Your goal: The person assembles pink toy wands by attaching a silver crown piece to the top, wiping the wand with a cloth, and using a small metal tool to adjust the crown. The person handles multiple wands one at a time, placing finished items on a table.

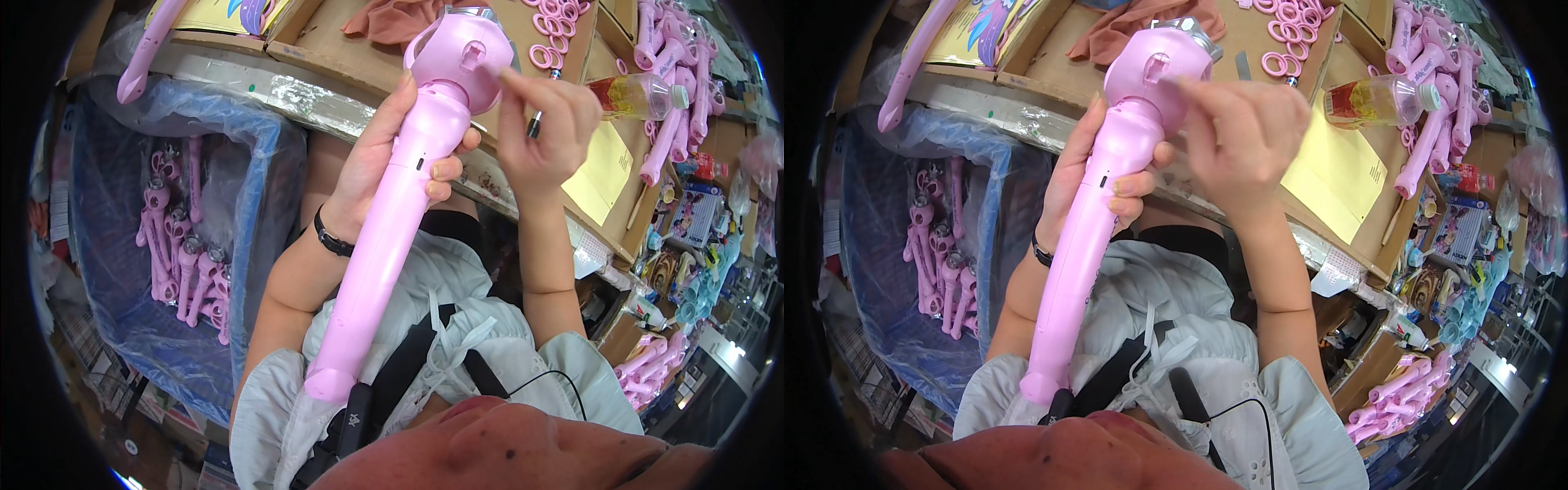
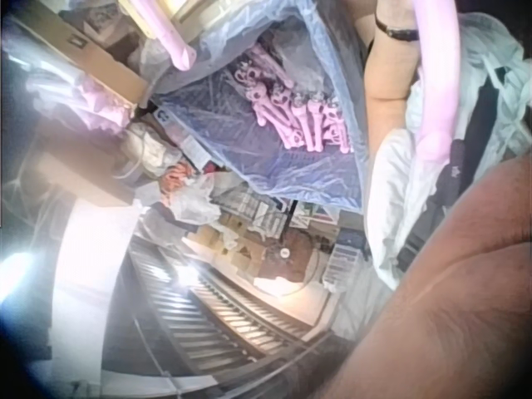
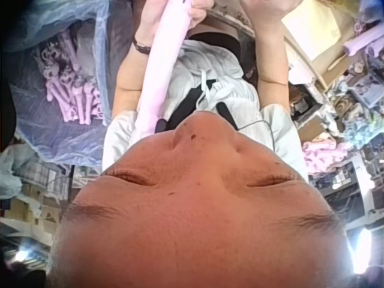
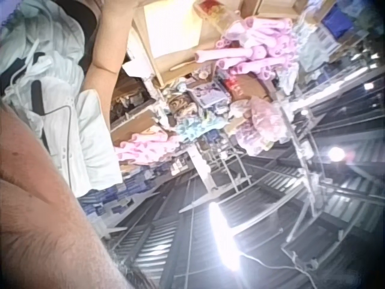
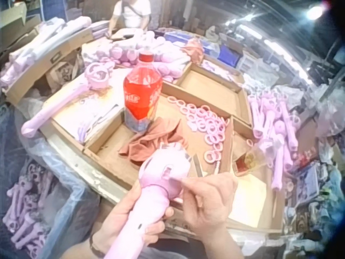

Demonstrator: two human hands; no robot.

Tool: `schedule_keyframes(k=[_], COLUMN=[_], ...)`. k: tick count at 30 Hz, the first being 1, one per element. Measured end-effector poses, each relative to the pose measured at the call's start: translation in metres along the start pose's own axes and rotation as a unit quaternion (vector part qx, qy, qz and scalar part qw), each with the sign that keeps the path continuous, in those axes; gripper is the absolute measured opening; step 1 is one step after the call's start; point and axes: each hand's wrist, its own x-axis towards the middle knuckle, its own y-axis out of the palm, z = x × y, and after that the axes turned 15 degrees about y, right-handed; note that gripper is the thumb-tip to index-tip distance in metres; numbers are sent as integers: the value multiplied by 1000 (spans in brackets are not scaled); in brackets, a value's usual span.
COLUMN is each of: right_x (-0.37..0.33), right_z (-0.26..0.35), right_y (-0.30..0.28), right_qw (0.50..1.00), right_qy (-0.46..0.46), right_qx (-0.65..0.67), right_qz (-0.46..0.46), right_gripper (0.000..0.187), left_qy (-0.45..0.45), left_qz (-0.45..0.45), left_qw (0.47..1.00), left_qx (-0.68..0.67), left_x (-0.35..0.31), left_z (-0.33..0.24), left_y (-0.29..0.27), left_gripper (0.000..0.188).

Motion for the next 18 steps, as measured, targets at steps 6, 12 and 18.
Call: schedule_keyframes(k=[6,12,18], right_x=[-1,-2,2], right_z=[0,0,-5], right_y=[5,3,7], right_qw=[999,997,998], right_qy=[-1,-65,-14], right_qx=[26,28,25], right_qz=[-24,0,-50], right_gripper=[21,21,26], left_qy=[9,8,3], left_qz=[-5,-5,-12], left_qw=[1000,1000,1000], left_qx=[7,9,5], left_x=[0,0,0], left_z=[0,1,1], left_y=[0,-1,-2], left_gripper=[56,57,56])
